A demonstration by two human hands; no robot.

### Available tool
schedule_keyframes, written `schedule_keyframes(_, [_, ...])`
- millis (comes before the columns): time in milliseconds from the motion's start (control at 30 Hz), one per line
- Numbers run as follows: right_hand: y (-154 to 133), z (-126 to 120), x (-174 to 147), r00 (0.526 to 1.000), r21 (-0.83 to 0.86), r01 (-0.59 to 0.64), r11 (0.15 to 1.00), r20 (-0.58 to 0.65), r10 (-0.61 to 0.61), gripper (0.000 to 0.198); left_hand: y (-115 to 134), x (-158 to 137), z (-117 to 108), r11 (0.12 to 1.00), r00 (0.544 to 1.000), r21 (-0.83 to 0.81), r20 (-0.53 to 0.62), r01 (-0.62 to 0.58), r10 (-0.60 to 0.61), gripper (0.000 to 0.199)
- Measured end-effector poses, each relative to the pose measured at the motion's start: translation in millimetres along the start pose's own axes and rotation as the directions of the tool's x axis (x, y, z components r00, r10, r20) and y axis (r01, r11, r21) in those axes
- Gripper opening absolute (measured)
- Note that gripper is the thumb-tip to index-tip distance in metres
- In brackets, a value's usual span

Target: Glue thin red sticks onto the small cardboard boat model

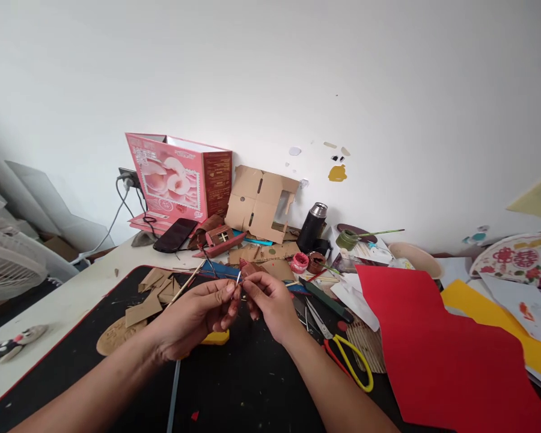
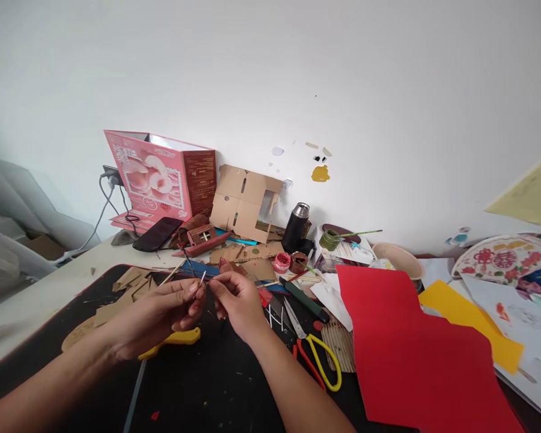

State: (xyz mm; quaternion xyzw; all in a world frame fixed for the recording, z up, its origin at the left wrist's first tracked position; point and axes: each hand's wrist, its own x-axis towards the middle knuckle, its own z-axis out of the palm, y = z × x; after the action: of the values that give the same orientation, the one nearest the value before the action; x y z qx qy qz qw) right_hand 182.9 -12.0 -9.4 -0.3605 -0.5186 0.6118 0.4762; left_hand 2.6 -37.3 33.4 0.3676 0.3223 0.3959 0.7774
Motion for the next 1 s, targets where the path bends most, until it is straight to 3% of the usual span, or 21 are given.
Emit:
schedule_keyframes(167, [2,-10,-5,0.999,0.175,-0.033,0.984,-0.013,0.036,0.047,-8,16,8,0.997,0.996,-0.018,0.033,0.079,-0.078,0.039])
schedule_keyframes(433, [-2,-19,-2,0.998,0.286,-0.063,0.956,0.032,0.056,0.047,-15,29,7,0.986,0.988,-0.066,0.047,0.150,-0.147,0.039])
schedule_keyframes(833, [-6,-18,-4,0.993,0.386,-0.109,0.916,0.087,0.082,0.044,-19,26,8,0.987,0.987,-0.053,0.063,0.148,-0.145,0.041])
schedule_keyframes(1000, [-11,-30,-2,0.999,0.366,-0.045,0.930,0.038,0.033,0.042,-10,24,0,0.980,0.994,0.167,0.007,0.107,-0.110,0.047])
